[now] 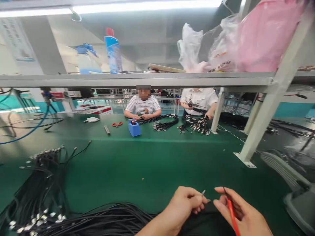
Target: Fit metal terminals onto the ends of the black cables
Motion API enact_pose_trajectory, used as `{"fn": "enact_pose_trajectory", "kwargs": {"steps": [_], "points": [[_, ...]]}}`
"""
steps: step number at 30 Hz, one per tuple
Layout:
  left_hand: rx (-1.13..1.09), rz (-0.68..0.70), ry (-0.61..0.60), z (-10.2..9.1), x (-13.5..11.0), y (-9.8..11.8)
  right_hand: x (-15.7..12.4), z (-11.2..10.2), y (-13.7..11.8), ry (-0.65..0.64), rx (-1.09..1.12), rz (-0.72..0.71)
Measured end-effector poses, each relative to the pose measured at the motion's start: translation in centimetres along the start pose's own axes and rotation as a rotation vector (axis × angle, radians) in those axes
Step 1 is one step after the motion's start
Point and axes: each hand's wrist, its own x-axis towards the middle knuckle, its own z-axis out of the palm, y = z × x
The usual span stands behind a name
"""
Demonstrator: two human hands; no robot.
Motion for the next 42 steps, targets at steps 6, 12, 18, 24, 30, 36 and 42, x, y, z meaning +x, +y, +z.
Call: {"fn": "enact_pose_trajectory", "kwargs": {"steps": [6, 12, 18, 24, 30, 36, 42], "points": [[-0.119, -0.052, 0.018, -0.2, -0.4, 0.5, -0.1, 0.7, 0.6, 0.116, -0.510, -0.337], [-0.176, -0.036, 0.039, 0.0, -0.2, 0.4, -0.4, 1.7, 0.4, 0.244, -0.838, -0.609], [-0.196, -0.023, 0.048, 0.1, -0.5, 0.4, -0.2, 2.6, -0.3, 0.346, -0.956, -0.701], [-0.183, -0.011, 0.057, 0.3, -0.6, 0.8, -0.4, 3.2, -0.3, 0.347, -0.978, -0.686], [-0.151, -0.007, 0.049, 0.5, -0.5, 0.6, 0.5, 0.3, -2.0, 0.395, -0.876, -0.140], [-0.167, -0.001, 0.088, 0.1, -0.4, 1.0, 0.0, 0.2, -2.0, 0.348, -0.642, -0.201], [-0.168, 0.004, 0.084, 0.1, -0.6, 0.9, -0.2, 1.7, -0.5, 0.380, -0.759, -0.450]]}}
